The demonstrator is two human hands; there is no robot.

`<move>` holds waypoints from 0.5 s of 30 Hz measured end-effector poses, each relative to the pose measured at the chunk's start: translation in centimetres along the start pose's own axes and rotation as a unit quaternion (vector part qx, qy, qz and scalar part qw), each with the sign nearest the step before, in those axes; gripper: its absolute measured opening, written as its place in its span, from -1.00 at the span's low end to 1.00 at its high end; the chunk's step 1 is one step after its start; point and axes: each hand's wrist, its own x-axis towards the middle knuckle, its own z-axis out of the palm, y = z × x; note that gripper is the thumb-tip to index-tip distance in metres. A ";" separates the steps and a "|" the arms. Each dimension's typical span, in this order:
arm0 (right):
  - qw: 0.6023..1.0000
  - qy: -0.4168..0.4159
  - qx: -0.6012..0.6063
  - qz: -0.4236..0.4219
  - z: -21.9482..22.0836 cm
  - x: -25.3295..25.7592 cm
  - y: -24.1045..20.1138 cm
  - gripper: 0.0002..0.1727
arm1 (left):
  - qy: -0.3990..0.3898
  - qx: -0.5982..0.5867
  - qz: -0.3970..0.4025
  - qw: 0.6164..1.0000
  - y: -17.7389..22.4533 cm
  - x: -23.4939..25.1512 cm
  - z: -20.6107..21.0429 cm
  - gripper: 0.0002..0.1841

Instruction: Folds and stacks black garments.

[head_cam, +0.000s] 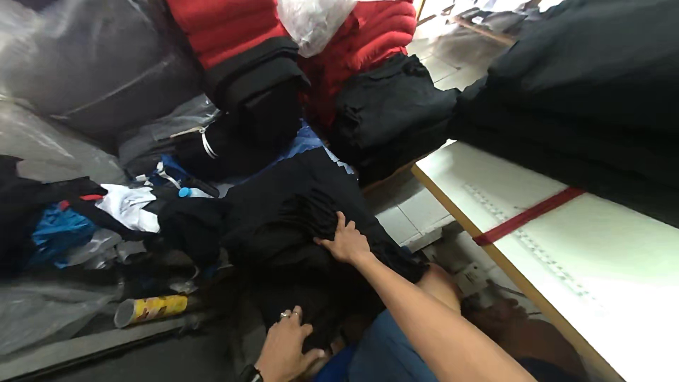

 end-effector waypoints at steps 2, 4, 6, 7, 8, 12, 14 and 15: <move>1.000 0.010 0.006 -0.011 0.1 -0.3 0.2 0.32 | -0.015 0.002 0.022 1.000 -0.3 -1.6 -1.7 -0.44; 1.000 0.019 0.010 -0.018 0.2 -0.5 0.6 0.31 | -0.017 0.005 0.050 0.999 -0.4 -1.9 -6.1 -0.73; 0.999 0.026 0.012 -0.028 0.5 -0.9 0.9 0.29 | 0.012 0.023 0.081 0.996 0.1 -1.1 -12.7 -0.60; 0.999 0.030 0.017 -0.041 0.6 -1.1 1.1 0.28 | 0.041 0.028 0.098 0.994 0.2 -0.4 -16.3 -0.54; 0.997 0.035 0.027 -0.060 0.6 -1.5 1.4 0.27 | 0.074 0.020 0.121 0.990 0.1 0.8 -19.4 -0.52; 0.989 0.068 0.064 -0.116 1.0 -3.4 2.6 0.41 | 0.119 -0.032 0.191 0.974 -1.9 9.9 -23.5 -0.62; 0.991 0.086 0.026 -0.101 1.9 -3.7 2.2 0.52 | 0.121 -0.053 0.196 0.972 -2.7 14.1 -22.0 -0.65; 0.992 0.090 0.005 -0.083 2.1 -3.2 2.0 0.45 | 0.130 -0.052 0.191 0.972 -2.9 15.4 -21.3 -0.65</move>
